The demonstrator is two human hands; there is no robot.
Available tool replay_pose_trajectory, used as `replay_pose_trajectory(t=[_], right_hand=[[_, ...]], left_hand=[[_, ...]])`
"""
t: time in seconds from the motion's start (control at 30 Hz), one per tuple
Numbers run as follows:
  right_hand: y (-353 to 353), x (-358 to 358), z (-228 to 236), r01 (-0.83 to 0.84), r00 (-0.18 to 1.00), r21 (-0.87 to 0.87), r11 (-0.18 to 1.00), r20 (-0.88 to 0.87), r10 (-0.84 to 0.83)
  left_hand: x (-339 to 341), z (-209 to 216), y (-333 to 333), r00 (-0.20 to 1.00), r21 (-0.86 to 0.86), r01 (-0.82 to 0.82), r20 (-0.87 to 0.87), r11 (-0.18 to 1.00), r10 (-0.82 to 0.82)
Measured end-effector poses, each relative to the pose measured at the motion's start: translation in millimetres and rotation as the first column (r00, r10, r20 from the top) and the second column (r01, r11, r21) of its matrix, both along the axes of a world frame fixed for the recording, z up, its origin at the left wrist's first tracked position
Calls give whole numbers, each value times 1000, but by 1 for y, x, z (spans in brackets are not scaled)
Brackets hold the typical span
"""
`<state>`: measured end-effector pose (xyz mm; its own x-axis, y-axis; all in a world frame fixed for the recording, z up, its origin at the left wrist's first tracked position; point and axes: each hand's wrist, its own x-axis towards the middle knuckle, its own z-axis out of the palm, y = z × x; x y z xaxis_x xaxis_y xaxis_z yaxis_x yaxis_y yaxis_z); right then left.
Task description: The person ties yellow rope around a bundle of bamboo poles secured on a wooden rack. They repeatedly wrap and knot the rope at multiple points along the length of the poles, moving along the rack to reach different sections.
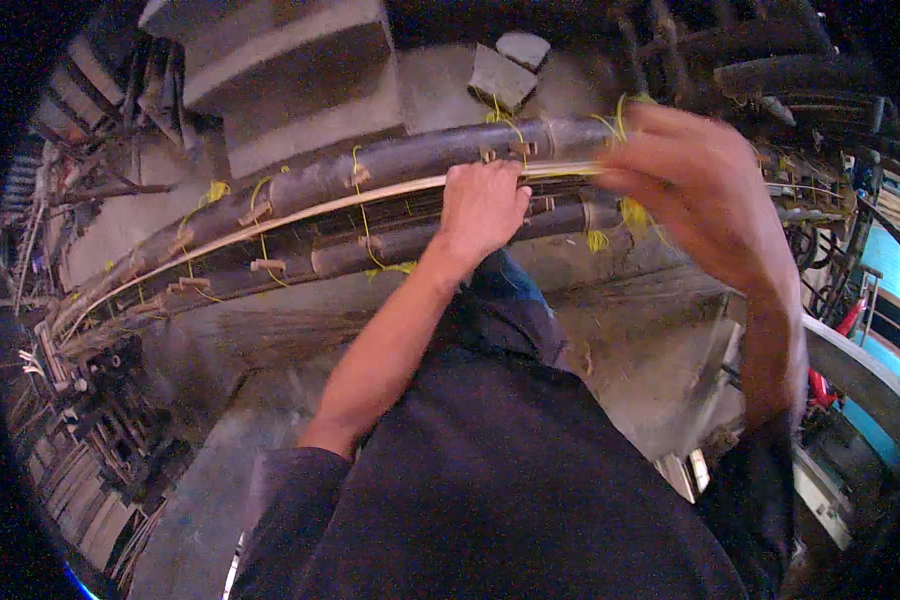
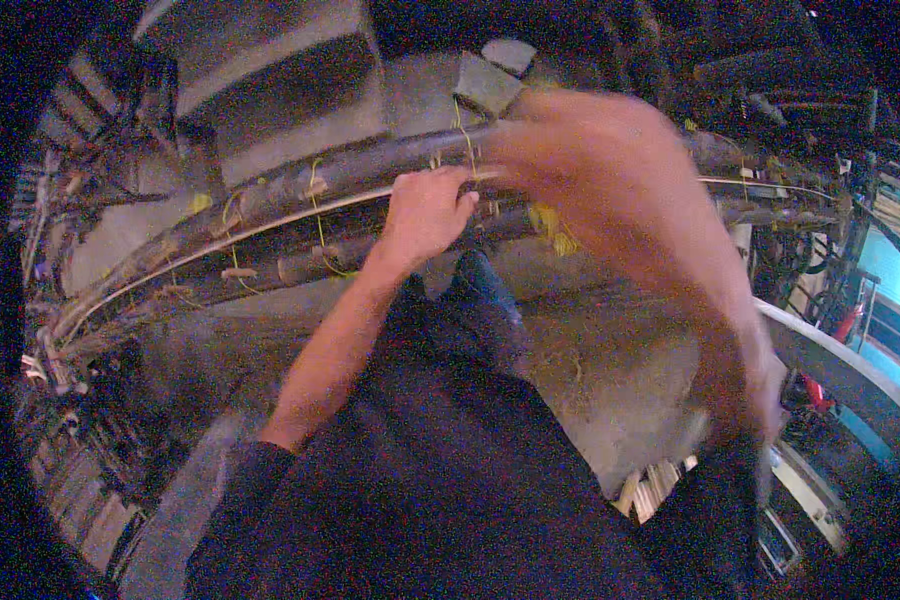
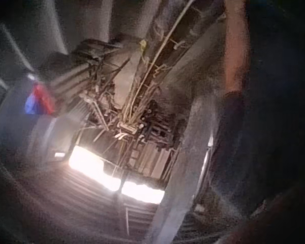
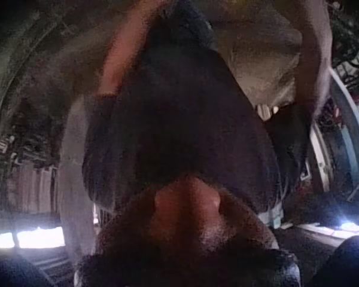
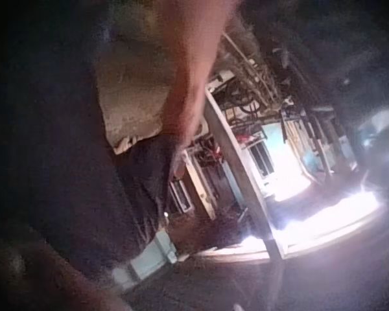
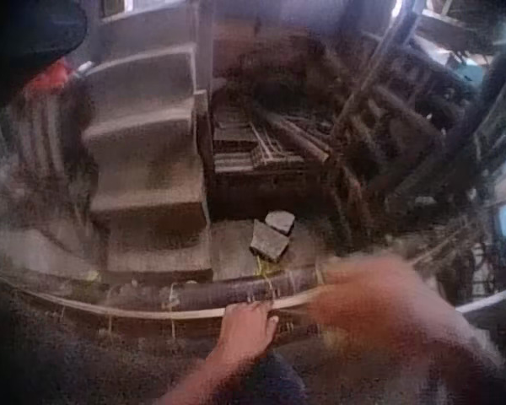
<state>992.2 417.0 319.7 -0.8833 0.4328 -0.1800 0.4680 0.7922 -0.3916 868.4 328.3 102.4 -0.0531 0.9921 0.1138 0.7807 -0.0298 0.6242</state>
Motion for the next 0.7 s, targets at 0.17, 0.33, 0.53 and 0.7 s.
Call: replay_pose_trajectory(t=[0.17, 0.33, 0.53, 0.7], right_hand=[[63, -92, -65, -250, 941, -342, 906, -306, 144], [82, -49, -204, 124, 966, -437, 891, -153, -209], [-56, 41, -187, -113, 877, -671, 733, -414, -243], [-82, 20, -233, -173, 954, -467, 867, -297, 30]], left_hand=[[6, -11, 3, 987, 140, -161, 40, 977, 157], [15, 6, 16, 996, -76, -76, -53, 994, 72], [8, 10, 8, 992, -215, -125, -1, 969, 127], [4, 54, 31, 784, -144, -6, 614, 990, 94]])
